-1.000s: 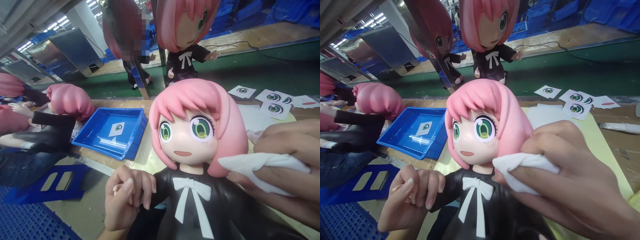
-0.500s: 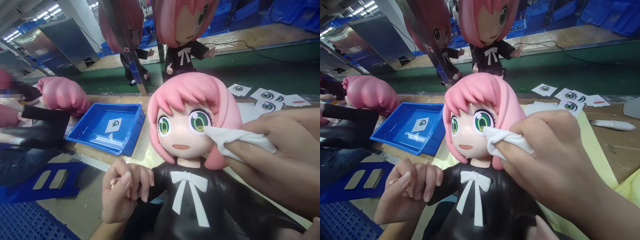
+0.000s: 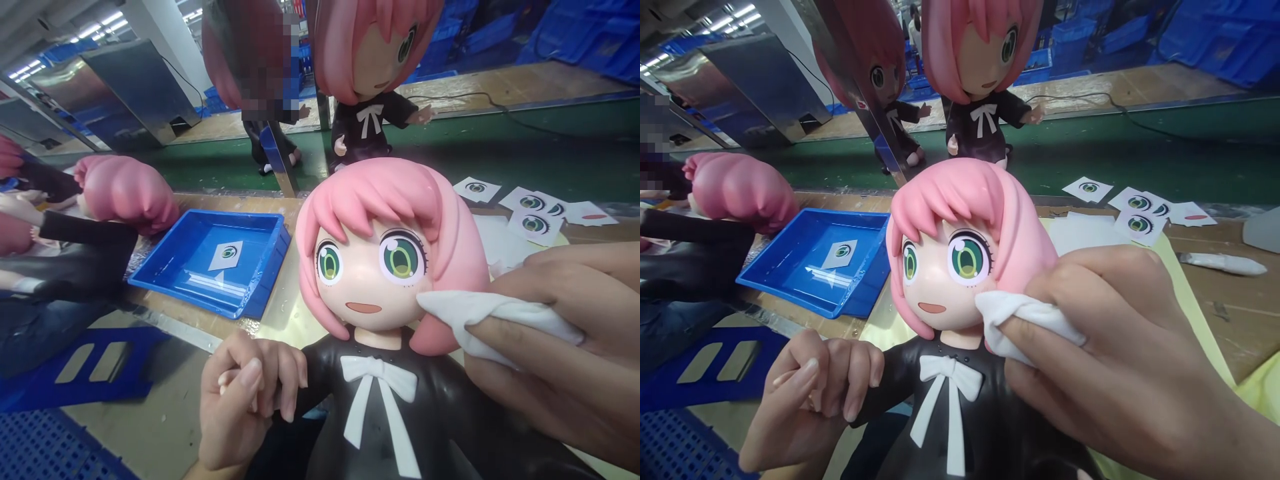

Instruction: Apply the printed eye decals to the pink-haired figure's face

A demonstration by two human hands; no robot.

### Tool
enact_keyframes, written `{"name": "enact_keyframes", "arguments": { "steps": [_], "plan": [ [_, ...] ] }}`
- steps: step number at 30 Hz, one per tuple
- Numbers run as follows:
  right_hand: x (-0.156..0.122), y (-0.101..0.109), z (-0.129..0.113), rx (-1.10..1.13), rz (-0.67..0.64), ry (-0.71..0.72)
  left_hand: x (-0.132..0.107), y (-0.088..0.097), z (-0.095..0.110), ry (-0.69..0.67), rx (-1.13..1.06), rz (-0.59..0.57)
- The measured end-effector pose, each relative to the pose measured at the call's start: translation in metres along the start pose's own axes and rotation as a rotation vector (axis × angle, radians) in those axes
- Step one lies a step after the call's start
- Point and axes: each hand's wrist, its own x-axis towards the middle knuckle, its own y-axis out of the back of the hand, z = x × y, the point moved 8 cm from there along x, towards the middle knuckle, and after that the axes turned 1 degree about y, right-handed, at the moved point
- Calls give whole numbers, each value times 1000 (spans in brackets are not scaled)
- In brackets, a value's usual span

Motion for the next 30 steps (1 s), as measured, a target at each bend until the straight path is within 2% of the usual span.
{"name": "enact_keyframes", "arguments": {
  "steps": [4, 8, 15, 19, 21, 25, 27, 30],
  "plan": [
    [0, 3, 1, 45, 62, -14, -1, -2, -1, 4, 12, -3],
    [1, 5, -1, -8, 89, -3, -5, 0, -2, -32, -8, 59],
    [9, -18, 1, -3, -109, -40, -8, 0, -4, -48, -15, 67],
    [18, -20, -2, 30, -158, -56, -8, 0, -4, -39, -17, 63],
    [21, -14, -3, 47, -137, -75, -9, -1, -4, -43, -12, 62],
    [23, 4, -4, 98, 3, -123, -8, -1, -4, -33, -13, 64],
    [24, 7, -8, 56, 44, -86, -7, 0, -3, -26, -5, 51],
    [26, 3, -16, -11, 18, 31, -4, -1, -2, 10, 32, -11]
  ]
}}
